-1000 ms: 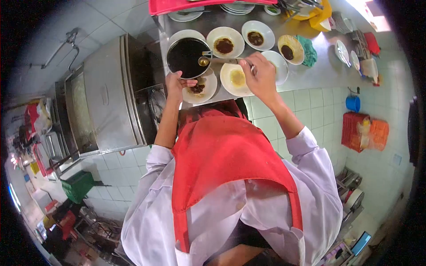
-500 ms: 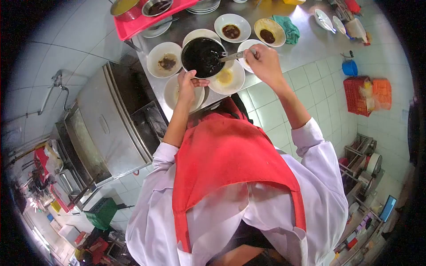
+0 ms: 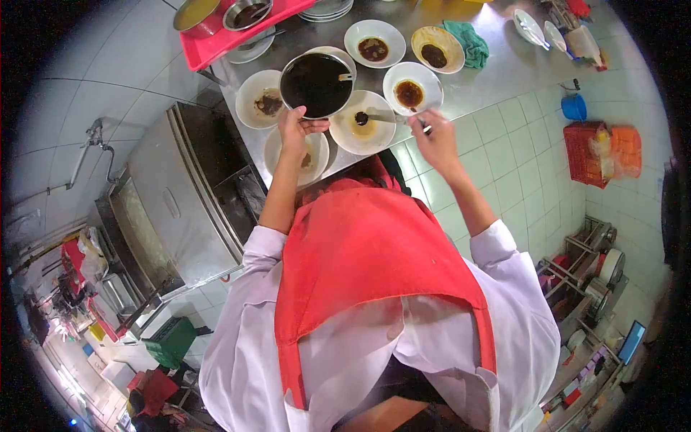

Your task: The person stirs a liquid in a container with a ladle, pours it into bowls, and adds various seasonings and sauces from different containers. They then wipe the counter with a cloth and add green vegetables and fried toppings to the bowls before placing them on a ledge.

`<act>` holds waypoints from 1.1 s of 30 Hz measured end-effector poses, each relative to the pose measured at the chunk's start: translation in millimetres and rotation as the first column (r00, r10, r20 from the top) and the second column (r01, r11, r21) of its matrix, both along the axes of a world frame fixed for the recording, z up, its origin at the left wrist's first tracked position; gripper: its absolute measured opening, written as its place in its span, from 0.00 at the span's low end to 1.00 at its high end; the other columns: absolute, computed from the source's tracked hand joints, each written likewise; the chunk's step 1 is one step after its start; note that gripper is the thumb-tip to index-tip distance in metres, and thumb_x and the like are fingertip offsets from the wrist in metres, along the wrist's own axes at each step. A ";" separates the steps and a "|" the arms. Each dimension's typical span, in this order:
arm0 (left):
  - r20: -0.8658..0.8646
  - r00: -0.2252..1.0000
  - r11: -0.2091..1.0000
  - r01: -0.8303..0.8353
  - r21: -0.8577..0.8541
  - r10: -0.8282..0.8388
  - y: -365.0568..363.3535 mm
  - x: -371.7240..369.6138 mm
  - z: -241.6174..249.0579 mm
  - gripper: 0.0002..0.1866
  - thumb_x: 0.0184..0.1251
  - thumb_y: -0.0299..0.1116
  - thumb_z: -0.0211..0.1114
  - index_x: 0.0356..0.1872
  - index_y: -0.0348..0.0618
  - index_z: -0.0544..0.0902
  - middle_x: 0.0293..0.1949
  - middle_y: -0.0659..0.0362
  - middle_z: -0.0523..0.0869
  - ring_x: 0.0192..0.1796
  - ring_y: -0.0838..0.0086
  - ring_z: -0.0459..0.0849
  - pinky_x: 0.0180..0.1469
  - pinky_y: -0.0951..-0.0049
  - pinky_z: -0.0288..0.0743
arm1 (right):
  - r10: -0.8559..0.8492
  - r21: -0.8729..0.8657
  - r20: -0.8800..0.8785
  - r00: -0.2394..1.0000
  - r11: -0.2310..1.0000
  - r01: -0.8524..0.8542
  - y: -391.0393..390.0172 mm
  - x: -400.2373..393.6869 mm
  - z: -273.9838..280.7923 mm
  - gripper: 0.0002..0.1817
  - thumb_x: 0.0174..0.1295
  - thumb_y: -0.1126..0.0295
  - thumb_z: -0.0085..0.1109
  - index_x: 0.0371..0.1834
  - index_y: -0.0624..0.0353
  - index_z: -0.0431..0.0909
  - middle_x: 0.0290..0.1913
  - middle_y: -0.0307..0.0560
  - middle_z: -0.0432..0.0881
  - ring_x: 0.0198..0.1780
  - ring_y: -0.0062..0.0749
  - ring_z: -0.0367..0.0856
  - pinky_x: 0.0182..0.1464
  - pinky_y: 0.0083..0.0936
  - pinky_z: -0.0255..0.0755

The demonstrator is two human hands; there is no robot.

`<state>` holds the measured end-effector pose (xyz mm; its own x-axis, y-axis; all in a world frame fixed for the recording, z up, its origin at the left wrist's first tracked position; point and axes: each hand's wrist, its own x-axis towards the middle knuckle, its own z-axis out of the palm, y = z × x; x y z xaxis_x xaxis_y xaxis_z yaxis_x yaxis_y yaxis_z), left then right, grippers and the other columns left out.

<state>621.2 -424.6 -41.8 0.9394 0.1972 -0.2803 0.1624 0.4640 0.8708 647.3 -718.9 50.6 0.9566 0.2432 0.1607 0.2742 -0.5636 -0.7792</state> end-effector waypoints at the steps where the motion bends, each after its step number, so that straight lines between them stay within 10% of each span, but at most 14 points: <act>1: 0.008 1.000 0.998 -0.022 -0.060 0.023 1.7 1.8 -1.4 0.22 0.62 0.41 0.54 0.47 0.29 0.73 0.35 0.42 0.85 0.29 0.55 0.87 0.33 0.63 0.84 | -0.005 0.042 0.003 1.000 0.999 0.005 1.1 -4.4 -17.2 0.06 0.60 0.73 0.60 0.34 0.64 0.83 0.33 0.53 0.81 0.30 0.43 0.82 0.30 0.32 0.76; 12: 0.036 0.996 0.988 -0.074 -0.136 0.079 -4.9 2.0 3.6 0.23 0.60 0.39 0.56 0.49 0.28 0.69 0.34 0.42 0.84 0.28 0.54 0.87 0.30 0.63 0.85 | 0.129 -0.220 0.381 0.915 0.974 -0.045 -18.1 -38.0 -69.0 0.11 0.56 0.80 0.57 0.39 0.54 0.83 0.34 0.45 0.79 0.28 0.37 0.81 0.29 0.29 0.78; 20: -0.001 1.000 0.999 -0.009 -0.032 0.009 -7.4 5.8 7.8 0.25 0.63 0.44 0.53 0.50 0.31 0.74 0.39 0.43 0.85 0.33 0.52 0.87 0.37 0.60 0.84 | -0.100 0.165 0.242 0.965 0.984 0.061 -4.6 -19.7 8.2 0.11 0.57 0.82 0.57 0.40 0.61 0.84 0.34 0.47 0.80 0.31 0.30 0.80 0.31 0.24 0.72; 33: -0.011 0.990 0.984 -0.138 -0.113 0.138 -43.0 31.8 46.6 0.24 0.60 0.45 0.54 0.43 0.29 0.76 0.31 0.46 0.85 0.24 0.61 0.85 0.27 0.67 0.82 | 0.004 0.410 -0.021 1.000 0.912 0.005 63.3 68.3 39.9 0.07 0.61 0.73 0.63 0.35 0.68 0.84 0.32 0.42 0.81 0.27 0.18 0.78 0.30 0.14 0.70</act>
